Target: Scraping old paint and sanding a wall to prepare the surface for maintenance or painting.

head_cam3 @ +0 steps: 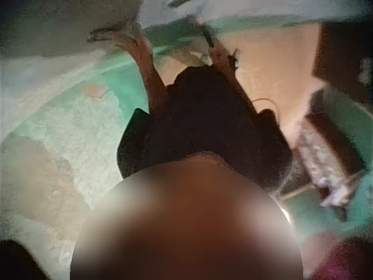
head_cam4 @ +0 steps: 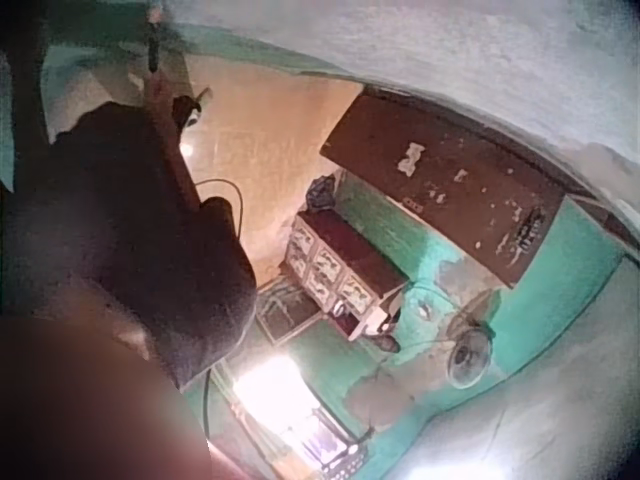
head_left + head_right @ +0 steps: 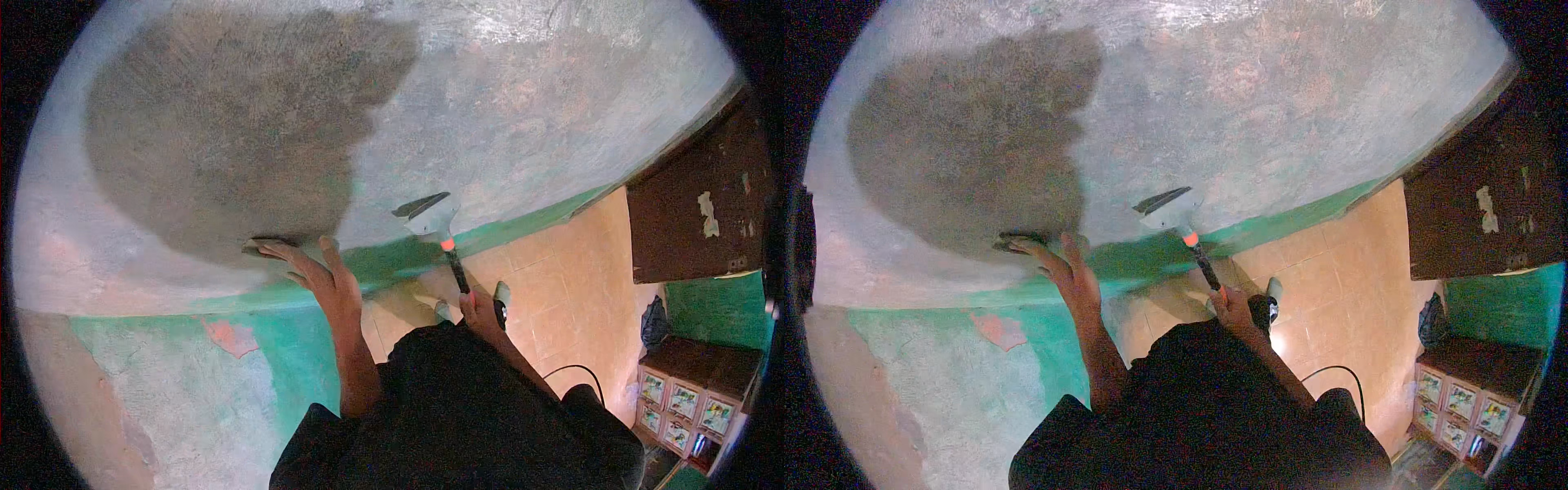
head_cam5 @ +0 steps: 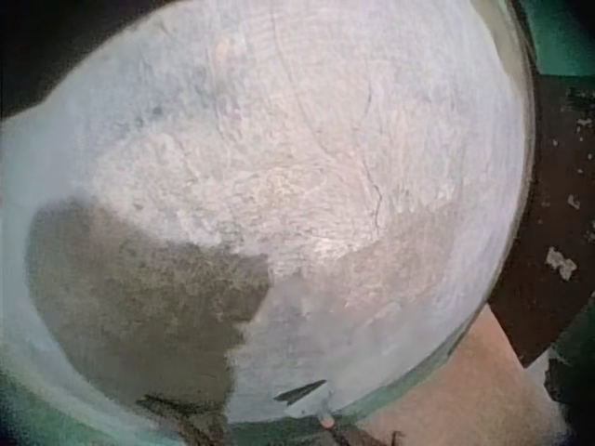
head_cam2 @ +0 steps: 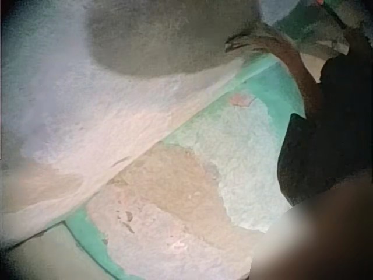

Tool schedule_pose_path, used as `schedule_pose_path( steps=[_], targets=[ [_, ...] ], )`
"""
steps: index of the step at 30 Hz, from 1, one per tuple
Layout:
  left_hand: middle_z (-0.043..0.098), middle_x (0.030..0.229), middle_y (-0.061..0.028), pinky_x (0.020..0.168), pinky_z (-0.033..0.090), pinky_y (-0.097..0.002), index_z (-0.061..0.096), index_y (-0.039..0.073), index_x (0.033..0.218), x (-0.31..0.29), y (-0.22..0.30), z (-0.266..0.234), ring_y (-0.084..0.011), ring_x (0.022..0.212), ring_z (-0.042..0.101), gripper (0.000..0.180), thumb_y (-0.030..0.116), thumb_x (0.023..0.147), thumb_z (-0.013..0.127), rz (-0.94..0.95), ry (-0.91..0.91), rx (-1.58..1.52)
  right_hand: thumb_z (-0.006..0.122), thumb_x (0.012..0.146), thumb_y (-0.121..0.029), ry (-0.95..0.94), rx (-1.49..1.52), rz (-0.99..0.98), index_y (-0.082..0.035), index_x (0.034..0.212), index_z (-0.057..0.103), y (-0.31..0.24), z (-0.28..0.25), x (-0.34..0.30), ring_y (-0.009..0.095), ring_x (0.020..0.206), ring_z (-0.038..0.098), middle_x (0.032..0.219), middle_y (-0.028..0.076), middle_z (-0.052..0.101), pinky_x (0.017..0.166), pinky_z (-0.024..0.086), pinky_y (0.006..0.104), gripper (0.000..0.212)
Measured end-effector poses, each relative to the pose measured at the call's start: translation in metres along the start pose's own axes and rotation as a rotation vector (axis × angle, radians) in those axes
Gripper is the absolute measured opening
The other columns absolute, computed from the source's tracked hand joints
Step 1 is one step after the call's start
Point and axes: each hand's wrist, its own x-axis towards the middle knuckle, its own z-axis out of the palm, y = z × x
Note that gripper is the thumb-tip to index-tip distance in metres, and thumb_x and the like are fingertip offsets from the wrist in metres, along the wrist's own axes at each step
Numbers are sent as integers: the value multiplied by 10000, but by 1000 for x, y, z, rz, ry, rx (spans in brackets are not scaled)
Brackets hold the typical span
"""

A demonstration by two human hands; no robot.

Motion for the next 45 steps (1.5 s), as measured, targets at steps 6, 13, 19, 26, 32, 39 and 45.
schedule_pose_path(
  steps=[6,13,19,26,32,39,45],
  targets=[
    [-122,1570,-191,1131,-1,-575,-108,31,1498,0,-3,3,-358,1455,-60,822,427,987,401,-10,-3,8,548,940,-304,-30,5,59,6,784,552,-3,-2,-4,322,549,497,612,156,533,533,378,426,347],
    [-119,1570,-191,1140,3,-561,-100,27,1498,-2,0,1,-351,1456,-56,833,461,981,388,-12,0,22,555,937,-298,25,-38,-54,9,793,557,-20,-8,1,256,573,521,618,131,514,531,390,392,339],
    [-116,1571,-188,1138,2,-562,-102,21,1496,-1,2,1,-347,1459,-43,835,458,982,389,-26,2,5,563,935,-300,-11,-32,60,13,864,608,-15,-7,-2,324,565,550,633,188,550,532,402,412,323],
    [-113,1573,-182,1138,6,-560,-103,31,1499,-1,5,-3,-351,1458,-34,834,466,982,386,-11,-10,-12,490,962,-297,79,11,-4,24,736,504,-12,-2,6,127,516,451,557,33,459,486,380,331,393],
    [-109,1574,-180,1138,18,-564,-107,41,1501,-4,3,-2,-362,1457,-5,831,468,981,380,18,-3,-19,503,969,-315,-36,-29,117,-17,785,566,-11,-4,3,277,612,543,659,159,540,576,396,424,355],
    [-108,1575,-176,1136,23,-575,-99,47,1504,-1,5,0,-360,1457,1,836,482,976,380,-27,-12,17,499,968,-301,41,118,-14,-25,680,486,10,3,-3,123,530,439,563,8,450,487,349,320,399],
    [-116,1575,-173,1135,9,-574,-95,49,1506,1,-3,2,-345,1460,-35,844,485,972,392,-38,0,11,512,965,-328,-88,108,58,9,824,557,-12,-4,-4,234,554,497,613,122,511,519,371,380,367]
  ],
)
